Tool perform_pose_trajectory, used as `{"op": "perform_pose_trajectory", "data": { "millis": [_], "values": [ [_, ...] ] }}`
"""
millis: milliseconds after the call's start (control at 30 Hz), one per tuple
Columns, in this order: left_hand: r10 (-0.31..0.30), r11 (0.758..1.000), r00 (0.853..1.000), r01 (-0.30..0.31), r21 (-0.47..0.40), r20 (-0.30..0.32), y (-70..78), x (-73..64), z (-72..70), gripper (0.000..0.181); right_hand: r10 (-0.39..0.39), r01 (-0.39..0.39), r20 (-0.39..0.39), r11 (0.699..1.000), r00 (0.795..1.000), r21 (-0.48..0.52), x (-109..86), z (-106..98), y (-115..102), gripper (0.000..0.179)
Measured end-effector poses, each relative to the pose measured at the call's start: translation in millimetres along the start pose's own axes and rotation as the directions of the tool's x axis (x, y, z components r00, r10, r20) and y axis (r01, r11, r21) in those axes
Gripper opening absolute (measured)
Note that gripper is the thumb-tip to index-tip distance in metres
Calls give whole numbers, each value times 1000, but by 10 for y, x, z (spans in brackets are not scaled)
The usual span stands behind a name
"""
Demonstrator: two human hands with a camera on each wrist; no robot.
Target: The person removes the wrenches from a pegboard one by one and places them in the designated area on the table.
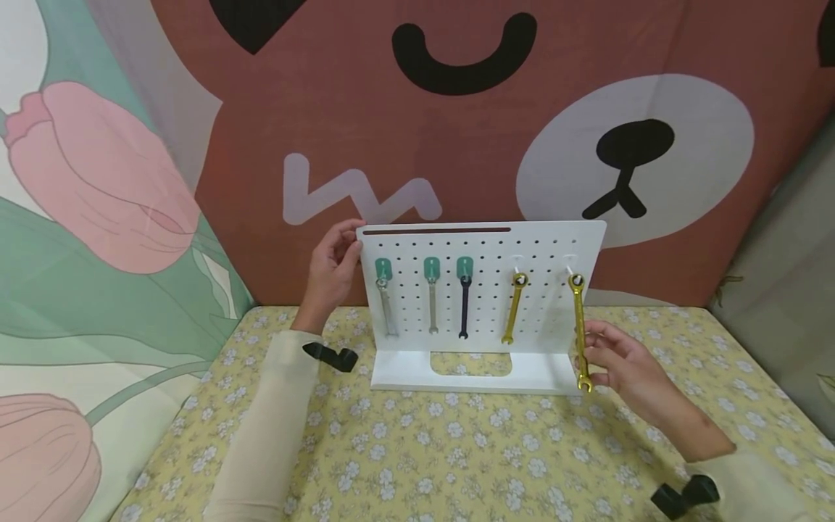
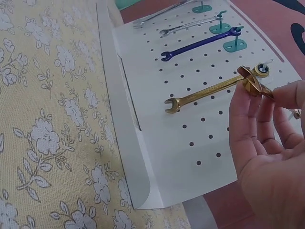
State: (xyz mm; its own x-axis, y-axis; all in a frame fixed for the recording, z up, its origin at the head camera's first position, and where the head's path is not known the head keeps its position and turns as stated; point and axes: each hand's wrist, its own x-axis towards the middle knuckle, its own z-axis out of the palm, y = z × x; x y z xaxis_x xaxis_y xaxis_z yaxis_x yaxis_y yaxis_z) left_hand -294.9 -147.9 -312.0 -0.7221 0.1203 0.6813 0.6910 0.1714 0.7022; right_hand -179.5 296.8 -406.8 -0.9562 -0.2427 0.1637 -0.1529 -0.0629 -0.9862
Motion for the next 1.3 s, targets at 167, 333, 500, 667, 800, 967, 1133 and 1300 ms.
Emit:
{"op": "perform_pose_trajectory", "data": {
  "millis": [167,333,500,667,800,967,1133,1300],
  "values": [
    [-4,1000,1000,4,-8,6,19,1,-6,31,-13,12,23,1000,1000,19,-12,-12,-42,30],
    [-9,1000,1000,9,-11,10,21,7,-8,31,-32,29,55,998,998,56,-28,-28,-75,30],
    [-14,1000,1000,14,-4,14,5,16,-13,30,-50,42,72,992,996,118,-38,-37,-96,31],
    [-17,1000,1000,18,-14,20,5,14,-17,31,-67,49,94,982,993,184,-46,-32,-125,34],
    [-21,999,1000,21,-26,12,11,7,-17,31,-71,44,111,973,991,228,-63,-9,-146,36],
    [-8,999,1000,8,-33,-3,-204,19,-28,31,-91,60,113,967,989,248,-71,-3,-154,37],
    [-7,999,1000,7,-36,1,-358,32,-39,32,-116,78,132,961,984,266,-71,-21,-165,37],
    [-9,999,1000,9,-50,3,-355,28,-35,32,-111,75,129,964,985,254,-66,-24,-205,37]
  ]
}}
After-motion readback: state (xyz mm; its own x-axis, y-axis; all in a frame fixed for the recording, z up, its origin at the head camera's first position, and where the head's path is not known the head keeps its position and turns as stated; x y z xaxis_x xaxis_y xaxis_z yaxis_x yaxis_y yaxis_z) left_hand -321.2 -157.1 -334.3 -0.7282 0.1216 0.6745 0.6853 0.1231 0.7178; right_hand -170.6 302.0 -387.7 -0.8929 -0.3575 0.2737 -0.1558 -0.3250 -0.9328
